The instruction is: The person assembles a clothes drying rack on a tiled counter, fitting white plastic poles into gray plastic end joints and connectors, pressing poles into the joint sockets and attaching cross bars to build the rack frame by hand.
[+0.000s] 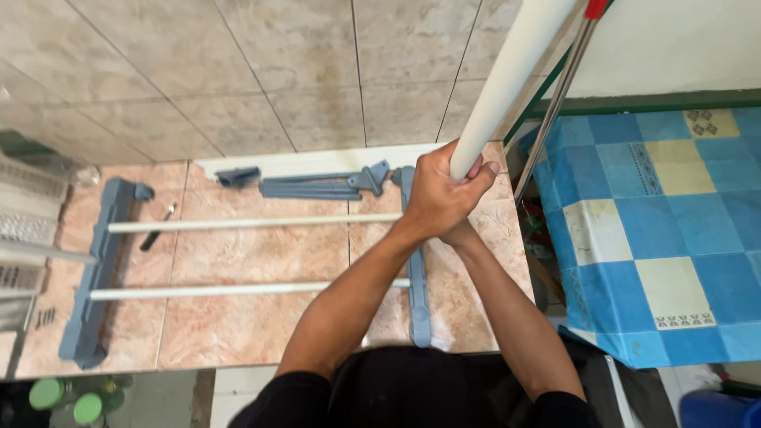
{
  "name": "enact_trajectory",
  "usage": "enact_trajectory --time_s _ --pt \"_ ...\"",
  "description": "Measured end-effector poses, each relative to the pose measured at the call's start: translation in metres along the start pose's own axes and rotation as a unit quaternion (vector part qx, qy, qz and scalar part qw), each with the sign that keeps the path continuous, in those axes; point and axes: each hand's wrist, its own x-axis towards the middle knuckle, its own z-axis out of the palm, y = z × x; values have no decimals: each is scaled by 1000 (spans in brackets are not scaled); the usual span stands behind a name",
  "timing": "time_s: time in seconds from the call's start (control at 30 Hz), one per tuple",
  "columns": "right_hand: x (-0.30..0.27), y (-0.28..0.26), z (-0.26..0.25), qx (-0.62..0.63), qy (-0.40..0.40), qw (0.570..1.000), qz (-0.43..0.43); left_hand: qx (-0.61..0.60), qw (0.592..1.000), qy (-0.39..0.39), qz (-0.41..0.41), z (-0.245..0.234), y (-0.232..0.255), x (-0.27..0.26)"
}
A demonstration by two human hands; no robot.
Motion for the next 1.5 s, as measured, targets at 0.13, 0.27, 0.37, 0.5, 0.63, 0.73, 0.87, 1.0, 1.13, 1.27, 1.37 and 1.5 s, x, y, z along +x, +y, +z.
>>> enact_trajectory --time_s 0.13,0.27,0.37,0.5,0.63,0.73,0.87,1.0,1.13,1.27,1.37,1.5 --pt "-8 27 8 -262 139 940 -172 -102 984 -143 17 -17 -20 10" --pt "-11 40 24 -291 207 901 -247 -152 946 -287 12 -37 -31 25" --pt "-10 33 20 -278 204 912 -224 -177 928 -326 34 -39 -29 36" --pt "-11 19 -1 -214 131 962 -104 -128 950 -285 20 -35 -14 28" --pt "5 -4 -29 -167 20 985 -39 34 994 -80 58 -22 14 7" --pt "14 -14 -42 -112 -40 992 -36 -13 999 9 35 -9 27 -1" --pt "7 -2 -40 -17 -42 998 37 -72 995 -56 27 -10 26 4" --pt "-8 15 -33 -202 25 978 -48 -105 984 -138 30 -22 15 8" --pt "-13 26 -17 -162 89 978 -98 -113 975 -191 29 -29 5 12" --pt "-16 31 11 -280 173 926 -186 -162 945 -279 44 -41 -7 20" --pt "-18 36 25 -279 197 915 -215 -191 924 -327 55 -45 -17 28" --pt "-15 33 17 -230 217 938 -145 -197 912 -359 -1 -44 -19 36"
